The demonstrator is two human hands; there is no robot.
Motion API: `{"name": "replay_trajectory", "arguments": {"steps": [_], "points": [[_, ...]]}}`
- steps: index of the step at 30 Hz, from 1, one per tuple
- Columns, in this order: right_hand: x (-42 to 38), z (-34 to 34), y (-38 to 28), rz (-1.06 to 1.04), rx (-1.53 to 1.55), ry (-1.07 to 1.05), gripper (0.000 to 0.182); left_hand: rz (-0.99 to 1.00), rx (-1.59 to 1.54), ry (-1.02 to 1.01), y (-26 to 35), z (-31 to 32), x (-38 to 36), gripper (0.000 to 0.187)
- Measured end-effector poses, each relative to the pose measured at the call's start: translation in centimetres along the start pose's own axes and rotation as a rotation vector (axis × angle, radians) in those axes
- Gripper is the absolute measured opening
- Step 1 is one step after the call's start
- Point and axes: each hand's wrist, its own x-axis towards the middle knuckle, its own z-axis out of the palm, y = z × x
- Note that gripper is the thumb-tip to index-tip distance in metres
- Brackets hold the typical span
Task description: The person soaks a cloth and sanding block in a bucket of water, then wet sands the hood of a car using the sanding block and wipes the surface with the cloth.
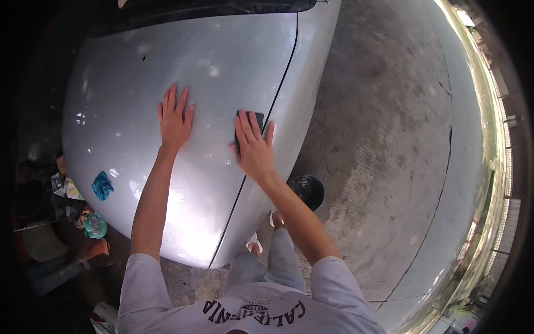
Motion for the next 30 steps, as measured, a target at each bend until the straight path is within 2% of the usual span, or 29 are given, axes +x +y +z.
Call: {"name": "replay_trajectory", "arguments": {"steps": [1,3,4,5,6,8,12,15,19,22,25,28,29,30], "points": [[4.7,-0.2,2.8,0.019,0.006,0.06,0.07,-0.001,0.011,-0.002,0.0,0.4,0.5,0.051],[13.8,-0.6,8.2,0.043,-0.051,0.131,0.062,-0.143,0.071,0.044,0.2,0.9,1.2,0.052],[18.1,-0.7,10.9,0.05,-0.073,0.177,0.062,-0.131,0.079,0.041,0.2,1.1,1.5,0.052],[20.5,-0.5,12.5,0.061,-0.093,0.218,0.062,-0.226,0.051,0.078,0.0,1.3,1.3,0.053],[20.3,0.1,12.0,0.071,-0.081,0.212,0.062,-0.329,0.023,0.112,-0.2,1.2,0.8,0.055],[19.7,0.3,9.5,0.196,-0.049,0.265,0.065,-0.358,0.034,0.105,-0.3,1.1,0.9,0.055],[6.6,0.1,-0.2,0.091,0.137,-0.021,0.068,-0.375,0.03,0.099,-0.1,0.8,1.4,0.055],[10.5,-0.7,4.4,0.024,0.039,-0.036,0.07,-0.371,0.003,0.097,0.0,0.6,1.3,0.054],[26.3,-0.6,14.2,0.287,-0.042,0.269,0.069,-0.378,0.045,0.106,-0.2,1.0,1.6,0.052],[24.7,0.7,9.2,0.367,-0.053,0.273,0.071,-0.376,0.037,0.1,0.0,0.5,0.9,0.051],[16.5,1.9,1.9,0.097,0.165,0.03,0.069,-0.379,0.021,0.111,0.1,0.4,1.7,0.052],[20.0,-0.4,8.4,0.048,0.012,0.048,0.068,-0.377,0.027,0.111,0.2,0.6,1.2,0.053],[22.3,-0.8,11.1,0.171,-0.016,0.179,0.071,-0.378,0.029,0.115,0.3,0.6,1.3,0.053],[24.7,-0.8,13.1,0.332,-0.04,0.212,0.071,-0.377,0.037,0.123,0.1,0.6,1.5,0.052]]}}
